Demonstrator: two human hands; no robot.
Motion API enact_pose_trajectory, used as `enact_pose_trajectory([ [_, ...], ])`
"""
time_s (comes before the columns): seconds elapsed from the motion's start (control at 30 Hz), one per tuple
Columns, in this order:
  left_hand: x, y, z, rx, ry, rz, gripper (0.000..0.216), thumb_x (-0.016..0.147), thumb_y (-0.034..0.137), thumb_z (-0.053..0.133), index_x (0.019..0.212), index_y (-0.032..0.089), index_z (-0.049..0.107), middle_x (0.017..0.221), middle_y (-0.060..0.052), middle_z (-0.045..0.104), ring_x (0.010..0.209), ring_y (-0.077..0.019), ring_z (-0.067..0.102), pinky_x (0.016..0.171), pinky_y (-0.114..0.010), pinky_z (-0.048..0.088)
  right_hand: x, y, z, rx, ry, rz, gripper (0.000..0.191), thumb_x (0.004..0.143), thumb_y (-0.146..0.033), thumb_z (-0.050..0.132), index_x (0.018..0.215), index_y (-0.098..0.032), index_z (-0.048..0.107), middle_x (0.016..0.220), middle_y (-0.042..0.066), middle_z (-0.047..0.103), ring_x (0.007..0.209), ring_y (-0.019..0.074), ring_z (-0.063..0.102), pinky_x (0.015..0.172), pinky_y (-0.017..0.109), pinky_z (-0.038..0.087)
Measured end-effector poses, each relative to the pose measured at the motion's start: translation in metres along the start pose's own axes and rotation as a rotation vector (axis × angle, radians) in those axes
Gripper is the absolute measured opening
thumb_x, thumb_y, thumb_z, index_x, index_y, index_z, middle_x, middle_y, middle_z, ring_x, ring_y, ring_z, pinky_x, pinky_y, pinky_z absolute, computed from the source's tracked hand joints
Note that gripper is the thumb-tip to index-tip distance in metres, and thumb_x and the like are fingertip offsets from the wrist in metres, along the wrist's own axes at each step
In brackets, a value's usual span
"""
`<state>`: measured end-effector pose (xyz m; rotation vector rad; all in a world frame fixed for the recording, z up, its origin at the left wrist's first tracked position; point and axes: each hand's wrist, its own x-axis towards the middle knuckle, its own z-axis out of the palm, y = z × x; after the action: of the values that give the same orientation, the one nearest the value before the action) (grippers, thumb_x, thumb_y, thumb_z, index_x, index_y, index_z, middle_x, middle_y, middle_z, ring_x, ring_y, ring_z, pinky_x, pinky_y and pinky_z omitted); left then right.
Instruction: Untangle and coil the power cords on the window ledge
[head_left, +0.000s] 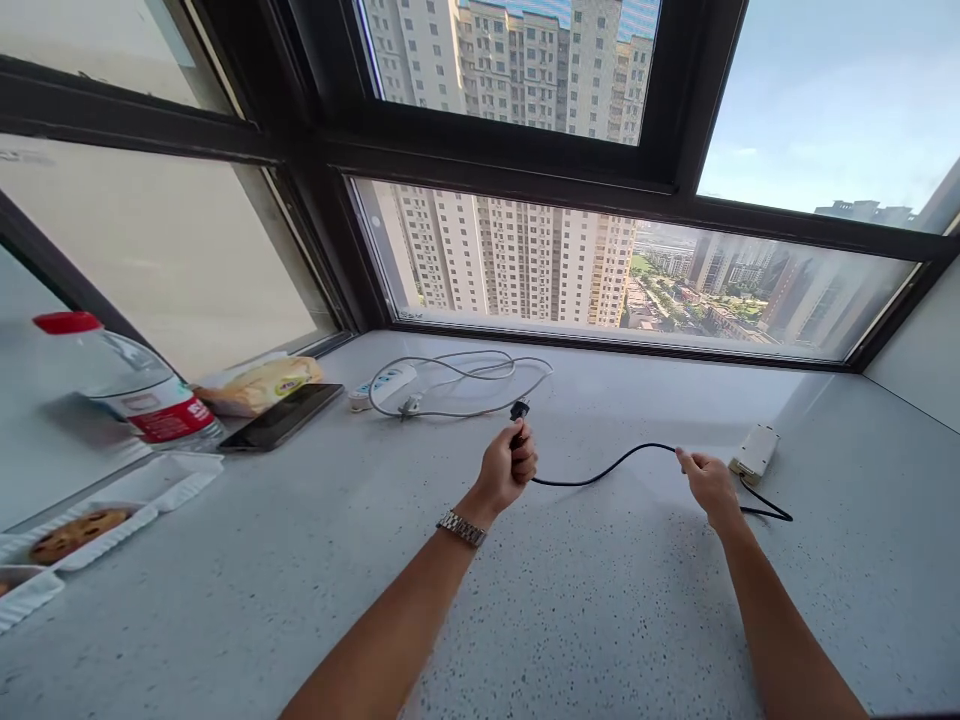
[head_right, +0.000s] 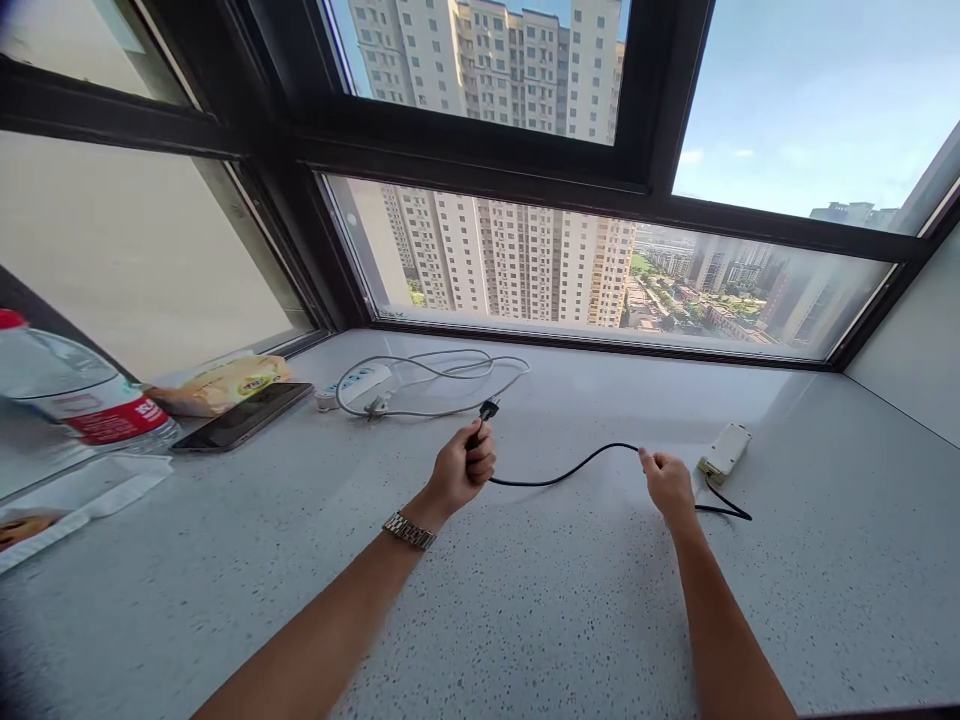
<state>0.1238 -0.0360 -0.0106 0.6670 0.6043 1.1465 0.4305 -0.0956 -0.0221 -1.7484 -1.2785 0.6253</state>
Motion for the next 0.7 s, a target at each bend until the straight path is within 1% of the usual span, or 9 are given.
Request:
enact_pose_trajectory([
  [0.07,-0.008,-0.023,0.017,0.09,-0.09,-0.052,0.031,0.08,0.039,0.053,0.063,0.02,0.036,0.045,0.011,0.018,0.032,-0.0037,0.012,0.032,-0.016,0.012,-0.017,-0.014,0.029,0.27,0.05,-0.084,0.046,0.083,-0.063,0.039,0.068,-0.021,0.047,0.05,-0.008,0.023,0.04,0.0091,0.021,0.039,0.024,0.02],
  [0.13,-0.016,-0.047,0.032,0.162,-0.167,-0.096,0.032,0.079,0.045,0.055,0.065,0.019,0.041,0.045,0.011,0.018,0.034,-0.0037,0.011,0.034,-0.017,0.011,-0.039,-0.029,0.056,0.351,-0.002,-0.254,0.041,0.089,-0.057,0.034,0.082,-0.02,0.049,0.054,-0.007,0.029,0.042,0.0099,0.027,0.04,0.023,0.024],
  [0.2,-0.023,-0.065,0.041,0.204,-0.19,-0.107,0.042,0.078,0.058,0.053,0.064,0.019,0.044,0.046,0.011,0.019,0.037,-0.0038,0.013,0.035,-0.017,0.011,-0.06,-0.04,0.076,0.205,-0.096,-0.486,0.033,0.092,-0.049,0.035,0.091,-0.019,0.049,0.061,-0.004,0.042,0.048,0.0111,0.037,0.046,0.023,0.03],
  [0.27,-0.027,-0.073,0.045,0.245,-0.176,-0.075,0.051,0.074,0.067,0.052,0.062,0.018,0.045,0.048,0.009,0.024,0.039,-0.0042,0.019,0.037,-0.018,0.014,-0.075,-0.046,0.087,0.004,-0.16,-0.693,0.03,0.094,-0.044,0.033,0.086,-0.019,0.048,0.071,0.001,0.051,0.054,0.0121,0.042,0.05,0.024,0.031],
  [0.33,-0.028,-0.073,0.044,0.3,-0.147,-0.043,0.049,0.072,0.064,0.058,0.063,0.016,0.049,0.051,0.007,0.029,0.041,-0.0046,0.025,0.038,-0.019,0.019,-0.081,-0.046,0.094,-0.164,-0.208,-0.827,0.034,0.096,-0.043,0.028,0.08,-0.019,0.047,0.075,0.003,0.054,0.054,0.0122,0.042,0.049,0.025,0.027],
  [0.4,-0.027,-0.067,0.041,0.35,-0.127,-0.047,0.041,0.07,0.055,0.065,0.065,0.016,0.051,0.052,0.007,0.032,0.041,-0.0046,0.028,0.038,-0.019,0.022,-0.082,-0.043,0.097,-0.278,-0.26,-0.893,0.039,0.096,-0.046,0.026,0.081,-0.019,0.049,0.076,0.004,0.057,0.051,0.0117,0.042,0.046,0.025,0.023],
  [0.5,-0.024,-0.052,0.04,0.322,-0.122,-0.05,0.037,0.073,0.045,0.065,0.06,0.016,0.046,0.052,0.006,0.036,0.041,-0.0051,0.031,0.038,-0.02,0.026,-0.079,-0.04,0.098,-0.371,-0.298,-0.859,0.046,0.093,-0.058,0.03,0.089,-0.018,0.053,0.079,0.004,0.061,0.051,0.0118,0.047,0.046,0.025,0.022],
  [0.6,-0.021,-0.035,0.038,0.117,-0.096,0.014,0.034,0.077,0.036,0.061,0.059,0.018,0.04,0.051,0.006,0.034,0.045,-0.0067,0.035,0.044,-0.02,0.036,-0.072,-0.041,0.089,-0.45,-0.226,-0.628,0.05,0.091,-0.062,0.031,0.094,-0.019,0.057,0.08,0.004,0.064,0.054,0.0125,0.053,0.047,0.023,0.023],
  [0.7,-0.017,-0.018,0.031,-0.056,-0.075,0.023,0.035,0.081,0.032,0.057,0.059,0.019,0.033,0.046,0.009,0.022,0.039,-0.0063,0.027,0.039,-0.018,0.029,-0.055,-0.039,0.072,-0.551,-0.204,-0.407,0.053,0.092,-0.06,0.029,0.089,-0.02,0.062,0.083,0.006,0.066,0.063,0.0156,0.058,0.05,0.024,0.027],
])
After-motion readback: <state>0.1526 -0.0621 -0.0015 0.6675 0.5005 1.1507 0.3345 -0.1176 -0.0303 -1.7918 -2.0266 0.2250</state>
